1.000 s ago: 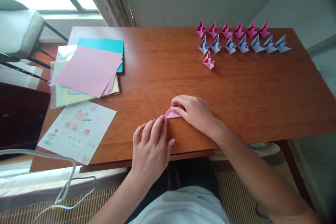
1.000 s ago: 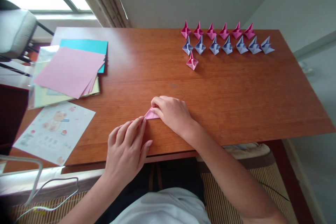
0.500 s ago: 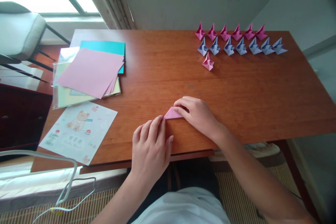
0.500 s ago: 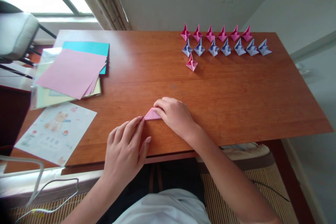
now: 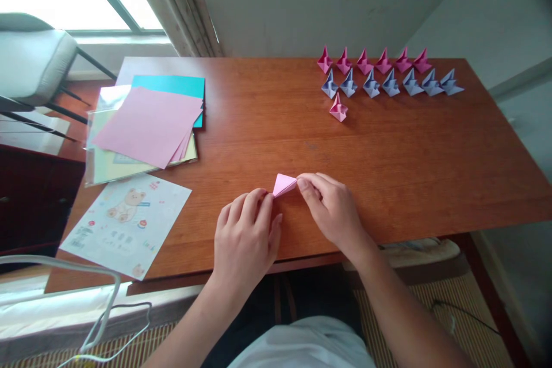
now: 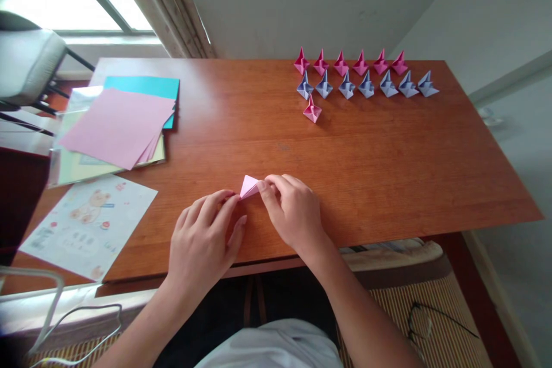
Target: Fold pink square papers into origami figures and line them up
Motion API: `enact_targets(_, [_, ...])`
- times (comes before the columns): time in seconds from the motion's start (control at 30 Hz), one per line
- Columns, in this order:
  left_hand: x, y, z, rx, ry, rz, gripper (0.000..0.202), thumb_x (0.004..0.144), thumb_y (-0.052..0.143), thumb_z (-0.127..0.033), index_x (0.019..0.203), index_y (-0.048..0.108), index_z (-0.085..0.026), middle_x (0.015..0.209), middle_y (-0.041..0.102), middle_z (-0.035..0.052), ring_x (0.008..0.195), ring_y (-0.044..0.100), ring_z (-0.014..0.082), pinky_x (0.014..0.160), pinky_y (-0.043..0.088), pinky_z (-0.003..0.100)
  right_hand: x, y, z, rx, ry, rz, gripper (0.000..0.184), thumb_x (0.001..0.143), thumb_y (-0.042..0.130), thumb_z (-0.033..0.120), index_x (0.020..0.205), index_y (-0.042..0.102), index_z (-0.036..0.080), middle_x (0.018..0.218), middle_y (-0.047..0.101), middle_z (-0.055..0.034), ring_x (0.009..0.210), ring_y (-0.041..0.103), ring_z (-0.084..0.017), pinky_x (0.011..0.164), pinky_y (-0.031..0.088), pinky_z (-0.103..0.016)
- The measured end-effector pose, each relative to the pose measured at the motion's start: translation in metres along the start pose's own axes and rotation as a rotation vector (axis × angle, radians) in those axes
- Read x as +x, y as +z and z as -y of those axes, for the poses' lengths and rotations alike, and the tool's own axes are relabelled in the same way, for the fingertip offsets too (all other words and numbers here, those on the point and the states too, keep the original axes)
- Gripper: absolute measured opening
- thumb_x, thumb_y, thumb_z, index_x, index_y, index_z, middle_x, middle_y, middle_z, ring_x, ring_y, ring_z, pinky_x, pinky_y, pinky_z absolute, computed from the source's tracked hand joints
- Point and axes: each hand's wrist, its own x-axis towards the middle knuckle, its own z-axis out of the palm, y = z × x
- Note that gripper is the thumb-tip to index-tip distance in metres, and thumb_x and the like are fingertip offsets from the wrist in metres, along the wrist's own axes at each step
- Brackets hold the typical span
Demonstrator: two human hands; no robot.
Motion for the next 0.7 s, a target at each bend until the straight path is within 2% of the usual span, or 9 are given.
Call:
enact_targets(0.1, [0.0,0.0,0.001,-0.014,0.003,-0.001,0.03,0.094,0.058,-0.027,0.12,0.065,-0.014,0.122,0.07,0.0116,0.109,0.062,0.0306,0.091,0.046,0.043,0.006,0.002,-0.001,0.084,0.065,-0.029,0.043,0.104,0.041,0.052,0.109,0.07,0.021,0.088,0.075,-0.0051,0.082,0.07,-0.022,0.075,0.048,-0.032])
enact_targets(0.2, [0.002,0.003,0.002,-0.04,0.007,0.003,0.029,0.094,0.058,-0.027,0.119,0.065,-0.015,0.123,0.069,0.0122,0.11,0.062,0.0312,0.092,0.047,0.043,0.011,0.005,0.001,0.069,0.073,-0.023,0.037,0.099,0.052,0.051,0.105,0.071,0.02,0.083,0.075,-0.0046,0.076,0.069,-0.021,0.07,0.048,-0.031])
enact_targets(0.33, [0.007,0.005,0.005,-0.148,-0.022,0.007,0.028,0.095,0.057,-0.028,0.12,0.064,-0.017,0.121,0.069,0.0112,0.109,0.063,0.0305,0.092,0.049,0.043,0.014,0.008,0.003,0.086,-0.058,-0.036,0.02,0.098,0.058,0.033,0.091,0.072,0.02,0.086,0.075,-0.0037,0.074,0.066,-0.017,0.07,0.049,-0.029])
enact_targets(0.4, [0.009,0.005,0.009,-0.247,-0.067,-0.005,0.03,0.095,0.057,-0.029,0.122,0.062,-0.018,0.122,0.069,0.0111,0.107,0.065,0.0277,0.092,0.051,0.041,0.011,0.007,0.001,0.125,-0.111,-0.046,0.013,0.096,0.059,0.024,0.093,0.072,0.021,0.09,0.075,-0.0029,0.077,0.067,-0.016,0.071,0.05,-0.028])
enact_targets(0.5, [0.012,0.003,0.014,-0.447,-0.164,-0.008,0.041,0.094,0.062,-0.032,0.132,0.056,-0.017,0.122,0.069,0.011,0.097,0.069,0.0214,0.087,0.054,0.034,0.003,0.005,-0.003,0.221,-0.132,-0.051,0.011,0.096,0.061,0.021,0.099,0.072,0.023,0.096,0.076,-0.0016,0.083,0.069,-0.015,0.072,0.052,-0.026])
enact_targets(0.6, [0.015,0.0,0.015,-0.753,-0.257,0.094,0.04,0.092,0.067,-0.036,0.127,0.06,-0.018,0.106,0.075,0.0065,0.08,0.071,0.0158,0.074,0.056,0.026,-0.006,0.005,-0.006,0.34,-0.133,-0.064,0.009,0.095,0.064,0.023,0.098,0.072,0.025,0.096,0.076,-0.0002,0.086,0.07,-0.015,0.075,0.054,-0.026])
enact_targets(0.7, [0.018,-0.004,0.011,-1.003,-0.285,0.241,0.019,0.093,0.066,-0.034,0.1,0.071,-0.018,0.079,0.075,0.0017,0.066,0.068,0.013,0.06,0.052,0.021,-0.013,0.007,-0.007,0.448,-0.08,-0.115,0.006,0.093,0.069,0.025,0.097,0.073,0.027,0.094,0.076,0.0005,0.087,0.07,-0.015,0.079,0.056,-0.027])
